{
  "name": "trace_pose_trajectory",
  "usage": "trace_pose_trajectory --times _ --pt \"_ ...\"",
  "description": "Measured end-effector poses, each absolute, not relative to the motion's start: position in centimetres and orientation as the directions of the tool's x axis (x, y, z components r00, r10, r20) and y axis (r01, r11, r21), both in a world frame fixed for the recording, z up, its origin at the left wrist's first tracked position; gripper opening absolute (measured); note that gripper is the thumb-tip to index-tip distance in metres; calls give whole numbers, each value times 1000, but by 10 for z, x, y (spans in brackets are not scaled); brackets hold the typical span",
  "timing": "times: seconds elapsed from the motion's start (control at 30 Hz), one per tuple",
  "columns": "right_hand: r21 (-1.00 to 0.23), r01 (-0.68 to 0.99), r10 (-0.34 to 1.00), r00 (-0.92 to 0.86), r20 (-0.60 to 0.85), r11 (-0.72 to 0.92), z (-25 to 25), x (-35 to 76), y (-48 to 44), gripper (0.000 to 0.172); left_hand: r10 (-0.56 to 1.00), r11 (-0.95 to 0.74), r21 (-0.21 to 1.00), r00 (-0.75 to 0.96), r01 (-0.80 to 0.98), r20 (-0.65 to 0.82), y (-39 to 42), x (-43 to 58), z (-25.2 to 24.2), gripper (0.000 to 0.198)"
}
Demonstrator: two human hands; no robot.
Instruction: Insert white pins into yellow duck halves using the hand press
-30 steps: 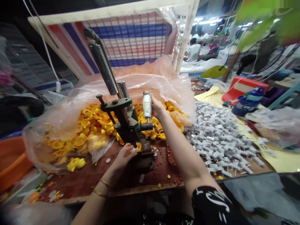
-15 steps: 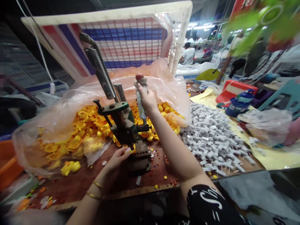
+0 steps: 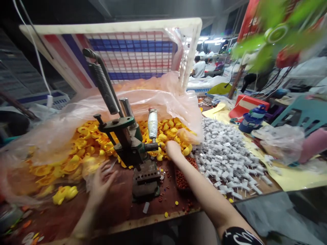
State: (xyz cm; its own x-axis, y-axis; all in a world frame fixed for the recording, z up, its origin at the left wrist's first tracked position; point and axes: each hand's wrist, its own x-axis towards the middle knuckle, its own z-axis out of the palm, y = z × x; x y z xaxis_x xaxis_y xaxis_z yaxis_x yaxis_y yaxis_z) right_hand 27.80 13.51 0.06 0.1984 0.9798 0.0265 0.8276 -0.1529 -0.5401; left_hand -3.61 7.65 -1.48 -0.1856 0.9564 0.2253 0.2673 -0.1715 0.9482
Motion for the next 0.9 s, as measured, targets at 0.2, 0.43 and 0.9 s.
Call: trace_pose_trajectory --times 0.2,0.43,0.9 --pt "-503 842 972 235 19 -194 -1 254 151 16 933 -171 653 -92 738 348 133 -11 -20 24" --pt "-748 650 964 259 57 -131 0 309 128 18 847 -179 928 -428 328 315 92 -52 -35 39" --pt "-914 -324 969 -121 -216 -244 9 229 18 37 911 360 712 63 -603 -408 -5 24 5 29"
